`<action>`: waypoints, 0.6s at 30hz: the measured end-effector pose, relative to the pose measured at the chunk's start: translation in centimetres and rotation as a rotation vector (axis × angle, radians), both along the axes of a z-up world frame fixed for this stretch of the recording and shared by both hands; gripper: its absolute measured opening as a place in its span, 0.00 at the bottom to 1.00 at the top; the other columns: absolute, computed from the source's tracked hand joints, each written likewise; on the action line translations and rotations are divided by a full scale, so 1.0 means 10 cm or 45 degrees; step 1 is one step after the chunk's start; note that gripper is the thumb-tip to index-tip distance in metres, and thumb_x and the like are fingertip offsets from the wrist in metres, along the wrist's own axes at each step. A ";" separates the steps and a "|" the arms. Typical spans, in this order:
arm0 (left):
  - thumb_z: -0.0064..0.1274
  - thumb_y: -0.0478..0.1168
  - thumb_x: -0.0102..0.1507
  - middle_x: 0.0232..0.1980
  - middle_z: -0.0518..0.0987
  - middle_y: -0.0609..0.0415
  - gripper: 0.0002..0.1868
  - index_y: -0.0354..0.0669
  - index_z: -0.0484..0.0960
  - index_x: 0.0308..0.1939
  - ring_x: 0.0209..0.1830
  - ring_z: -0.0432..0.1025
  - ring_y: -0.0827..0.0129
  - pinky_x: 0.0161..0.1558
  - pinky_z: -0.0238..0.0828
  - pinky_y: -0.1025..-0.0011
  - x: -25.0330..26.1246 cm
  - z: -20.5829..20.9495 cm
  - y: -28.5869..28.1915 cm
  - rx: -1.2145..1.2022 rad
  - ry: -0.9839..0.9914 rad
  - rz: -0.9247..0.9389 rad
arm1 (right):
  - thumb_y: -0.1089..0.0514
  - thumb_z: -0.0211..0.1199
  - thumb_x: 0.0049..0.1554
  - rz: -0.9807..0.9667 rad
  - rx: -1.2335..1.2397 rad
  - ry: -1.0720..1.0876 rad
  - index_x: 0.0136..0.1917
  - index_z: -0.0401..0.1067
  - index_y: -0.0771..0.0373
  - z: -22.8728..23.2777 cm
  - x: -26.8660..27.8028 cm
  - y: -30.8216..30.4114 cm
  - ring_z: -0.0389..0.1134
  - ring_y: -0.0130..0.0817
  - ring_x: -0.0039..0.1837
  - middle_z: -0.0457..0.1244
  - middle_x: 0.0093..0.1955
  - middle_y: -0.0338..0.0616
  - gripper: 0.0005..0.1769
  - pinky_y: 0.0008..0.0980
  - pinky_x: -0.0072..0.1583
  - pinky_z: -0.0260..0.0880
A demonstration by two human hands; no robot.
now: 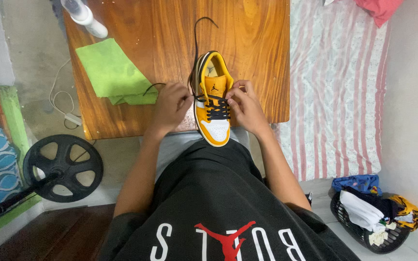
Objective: The person laces two shoes with black laces by hand while the shoes are on a table.
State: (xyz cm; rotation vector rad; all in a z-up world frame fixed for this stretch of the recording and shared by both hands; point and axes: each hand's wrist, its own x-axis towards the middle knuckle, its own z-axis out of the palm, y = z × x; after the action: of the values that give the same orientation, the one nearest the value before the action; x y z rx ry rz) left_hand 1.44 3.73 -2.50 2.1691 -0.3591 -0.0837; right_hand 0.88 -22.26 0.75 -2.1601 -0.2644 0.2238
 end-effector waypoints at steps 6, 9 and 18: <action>0.50 0.35 0.67 0.33 0.68 0.48 0.12 0.35 0.68 0.30 0.38 0.65 0.58 0.45 0.62 0.62 -0.11 0.34 0.31 -0.308 -0.057 0.005 | 0.67 0.65 0.57 0.020 -0.139 -0.479 0.57 0.75 0.67 -0.09 -0.13 0.15 0.64 0.45 0.60 0.57 0.59 0.52 0.13 0.42 0.59 0.69; 0.48 0.34 0.67 0.32 0.67 0.51 0.11 0.34 0.68 0.31 0.36 0.65 0.63 0.41 0.61 0.66 -0.13 0.36 0.37 -0.468 -0.023 0.028 | 0.66 0.65 0.58 0.034 -0.277 -0.600 0.52 0.78 0.57 -0.18 -0.19 0.33 0.66 0.37 0.54 0.60 0.48 0.39 0.09 0.39 0.54 0.70; 0.45 0.36 0.71 0.30 0.70 0.62 0.11 0.38 0.72 0.34 0.29 0.63 0.82 0.31 0.61 0.80 -0.21 0.13 0.41 -0.842 0.366 0.071 | 0.59 0.69 0.53 0.089 -0.619 -0.547 0.50 0.78 0.60 -0.13 -0.14 0.69 0.66 0.43 0.50 0.59 0.44 0.45 0.10 0.44 0.42 0.67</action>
State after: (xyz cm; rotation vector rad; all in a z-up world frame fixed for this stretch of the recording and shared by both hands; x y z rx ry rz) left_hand -0.69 7.80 -1.24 1.4851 -0.1308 -0.2108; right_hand -0.53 -15.32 -0.60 -2.6730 -0.5786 -0.1613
